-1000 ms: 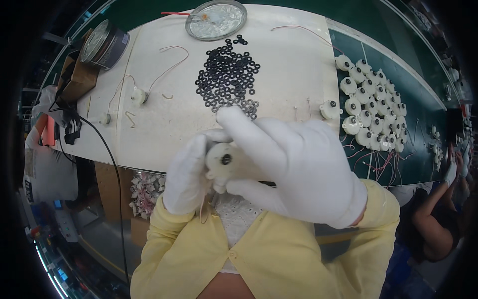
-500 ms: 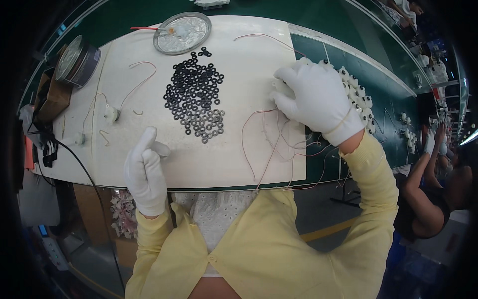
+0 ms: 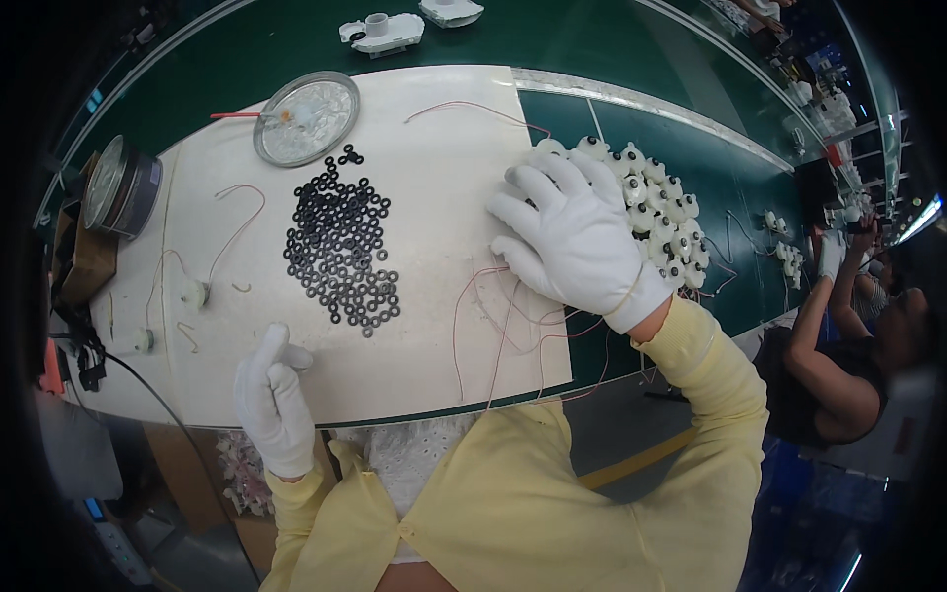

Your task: The person assembles small white electronic components by picking up black washers and placing them onto the units. They then use a red-handled brush to apply a white substance to the center of the components. The person handles the components one by one, moving them between a pile of washers and a tray of assembled units.

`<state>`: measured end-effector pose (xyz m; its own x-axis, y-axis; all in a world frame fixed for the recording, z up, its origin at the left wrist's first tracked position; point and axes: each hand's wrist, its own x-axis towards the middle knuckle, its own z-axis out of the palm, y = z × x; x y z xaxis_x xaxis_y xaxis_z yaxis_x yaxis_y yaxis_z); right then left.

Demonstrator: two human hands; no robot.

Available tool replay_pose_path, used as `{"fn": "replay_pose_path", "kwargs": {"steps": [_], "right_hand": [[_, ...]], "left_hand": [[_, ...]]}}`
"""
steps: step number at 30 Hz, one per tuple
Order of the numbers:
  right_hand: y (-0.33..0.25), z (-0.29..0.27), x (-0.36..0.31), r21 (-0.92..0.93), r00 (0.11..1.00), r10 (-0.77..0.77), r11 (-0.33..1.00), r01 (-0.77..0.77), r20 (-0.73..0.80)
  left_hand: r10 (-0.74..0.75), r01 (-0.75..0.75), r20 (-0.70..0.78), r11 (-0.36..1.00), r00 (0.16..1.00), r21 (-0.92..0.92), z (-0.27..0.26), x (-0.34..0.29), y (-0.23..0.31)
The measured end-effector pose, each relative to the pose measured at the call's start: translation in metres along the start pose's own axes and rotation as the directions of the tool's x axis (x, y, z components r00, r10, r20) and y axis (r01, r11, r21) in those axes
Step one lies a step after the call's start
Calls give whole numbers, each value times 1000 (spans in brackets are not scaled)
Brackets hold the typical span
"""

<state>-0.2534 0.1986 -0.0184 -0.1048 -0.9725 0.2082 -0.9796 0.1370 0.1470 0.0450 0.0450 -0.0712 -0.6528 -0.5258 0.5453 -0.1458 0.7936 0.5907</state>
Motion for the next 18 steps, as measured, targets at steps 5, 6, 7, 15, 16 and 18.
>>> {"fn": "replay_pose_path", "kwargs": {"steps": [5,6,7,15,16,18], "right_hand": [[15,-3,-10,41,1000,6,999,-7,7],[17,-7,-10,39,1000,2,999,-1,-22],[20,-14,-8,38,999,-2,999,4,-50],[47,-28,5,99,998,6,995,1,-68],[51,-22,3,89,998,-42,995,47,-51],[55,-14,1,75,994,-100,992,103,-40]], "left_hand": [[-22,21,11,1000,1000,6,1,-2,-1],[-25,25,14,1000,1000,4,1,-2,-1],[-39,39,15,999,999,-3,0,-2,-1],[-150,150,9,986,989,-76,1,-4,-3],[-152,152,8,984,988,-87,3,-4,-3],[-167,165,-6,982,986,-93,1,-4,-1]]}}
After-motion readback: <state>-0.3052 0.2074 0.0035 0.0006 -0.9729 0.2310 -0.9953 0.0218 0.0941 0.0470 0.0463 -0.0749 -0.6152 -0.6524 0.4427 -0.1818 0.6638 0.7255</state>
